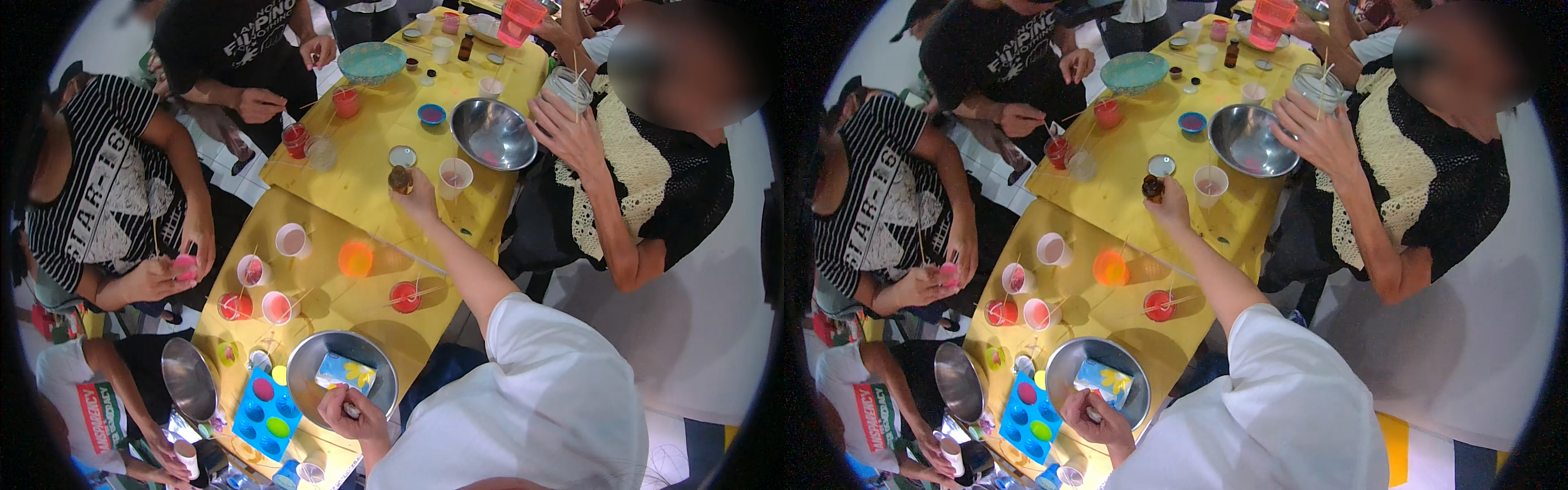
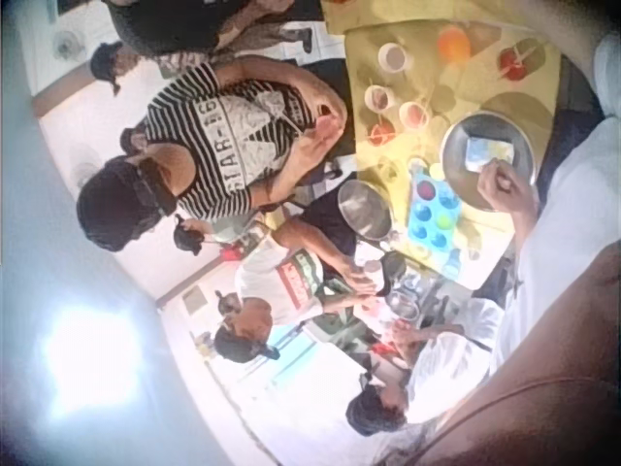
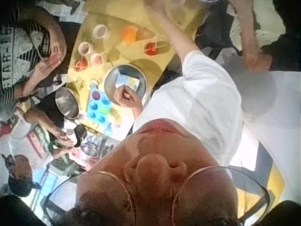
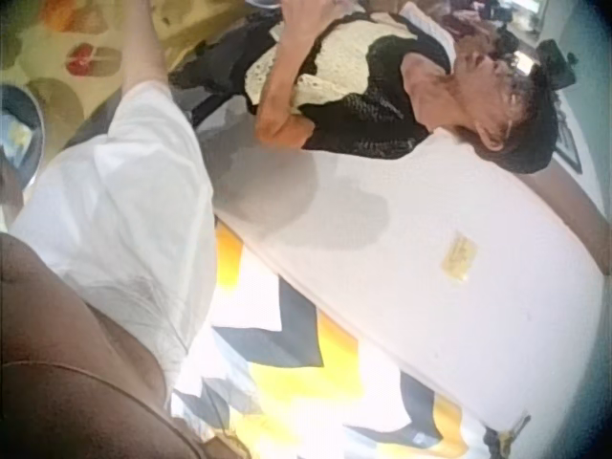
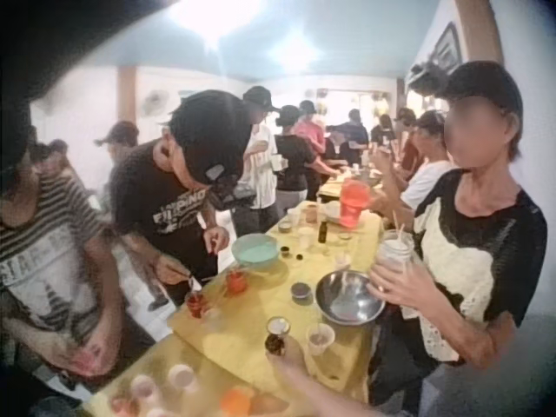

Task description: The person pours a dark liquid from a small bottle into a cup containing a red liquid. They then stir the mixture with a wooden stick. The person also handles a white tissue and a small white packet, placing them on the table.

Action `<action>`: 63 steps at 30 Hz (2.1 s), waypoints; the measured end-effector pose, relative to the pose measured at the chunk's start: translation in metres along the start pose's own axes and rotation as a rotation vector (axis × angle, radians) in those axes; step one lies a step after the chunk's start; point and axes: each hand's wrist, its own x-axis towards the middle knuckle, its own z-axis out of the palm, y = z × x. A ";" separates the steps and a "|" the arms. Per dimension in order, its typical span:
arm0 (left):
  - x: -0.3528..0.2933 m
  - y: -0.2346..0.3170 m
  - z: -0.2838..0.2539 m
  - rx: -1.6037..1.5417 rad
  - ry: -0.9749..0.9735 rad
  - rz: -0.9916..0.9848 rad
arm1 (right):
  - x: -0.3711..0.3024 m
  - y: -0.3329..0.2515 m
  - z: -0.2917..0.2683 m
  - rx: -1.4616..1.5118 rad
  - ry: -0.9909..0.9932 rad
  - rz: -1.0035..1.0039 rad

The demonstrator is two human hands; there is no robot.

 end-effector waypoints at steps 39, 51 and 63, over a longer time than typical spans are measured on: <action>-0.018 0.042 0.022 -0.072 -0.299 0.146 | -0.025 -0.156 -0.181 0.585 0.059 -0.154; -0.015 0.066 -0.011 -0.135 -0.193 0.273 | -0.154 -0.178 -0.164 0.440 -0.509 -0.414; -0.051 0.034 -0.071 -0.151 -0.079 0.239 | -0.236 -0.242 -0.147 0.376 -0.464 -0.628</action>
